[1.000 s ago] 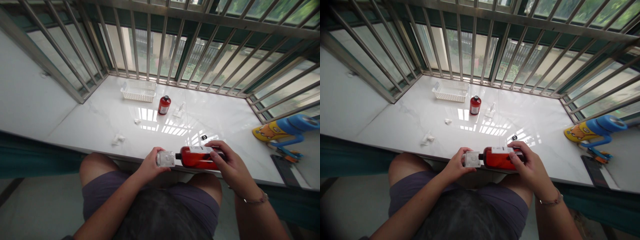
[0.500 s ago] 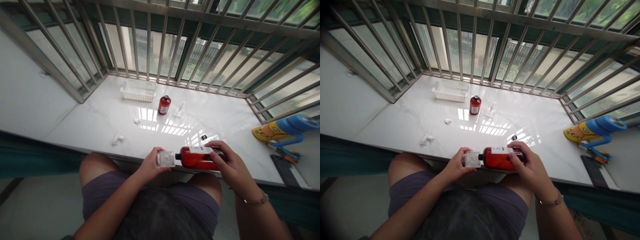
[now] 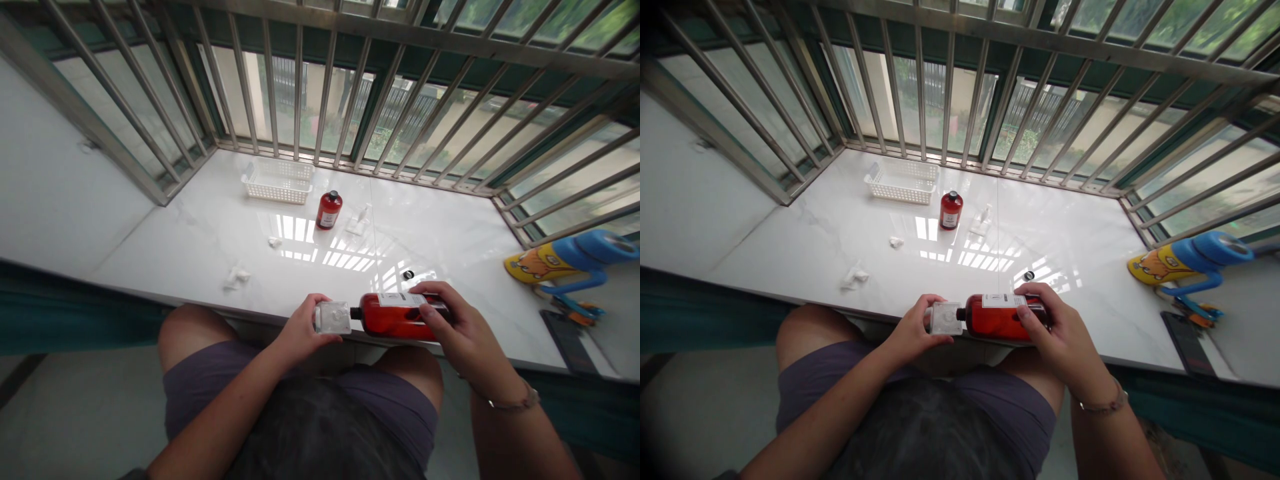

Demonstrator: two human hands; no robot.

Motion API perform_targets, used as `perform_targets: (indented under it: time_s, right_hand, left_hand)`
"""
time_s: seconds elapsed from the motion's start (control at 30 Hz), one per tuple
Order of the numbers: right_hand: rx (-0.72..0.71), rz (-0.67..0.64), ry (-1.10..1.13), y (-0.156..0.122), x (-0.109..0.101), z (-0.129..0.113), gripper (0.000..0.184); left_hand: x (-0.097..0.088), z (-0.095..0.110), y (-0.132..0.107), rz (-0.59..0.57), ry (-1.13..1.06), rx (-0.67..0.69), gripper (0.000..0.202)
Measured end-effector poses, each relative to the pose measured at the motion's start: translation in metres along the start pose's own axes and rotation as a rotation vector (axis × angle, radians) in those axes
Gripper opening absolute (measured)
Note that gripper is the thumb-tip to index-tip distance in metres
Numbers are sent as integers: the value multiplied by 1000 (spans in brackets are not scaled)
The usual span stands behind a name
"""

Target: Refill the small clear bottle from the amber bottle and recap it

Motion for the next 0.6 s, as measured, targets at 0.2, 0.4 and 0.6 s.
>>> perform_targets:
  time_s: [0.2, 0.4, 0.6]
  right_hand:
    - [-15, 3, -7, 2, 0, -4, 32]
    - [-15, 2, -15, 2, 0, -3, 33]
    - [-10, -7, 3, 1, 2, -2, 33]
  left_hand:
    - [2, -3, 1, -10, -8, 9, 83]
    - [5, -1, 2, -27, -17, 4, 85]
    - [6, 6, 2, -32, -2, 11, 82]
Point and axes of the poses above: each hand's wrist, its own y-axis towards the middle knuckle, its own x-axis out of the palm, z = x × y, the point moved 3 cm from there along y, towards the middle knuckle, and after that the axes turned 15 degrees about -y, right-handed, at the moved point
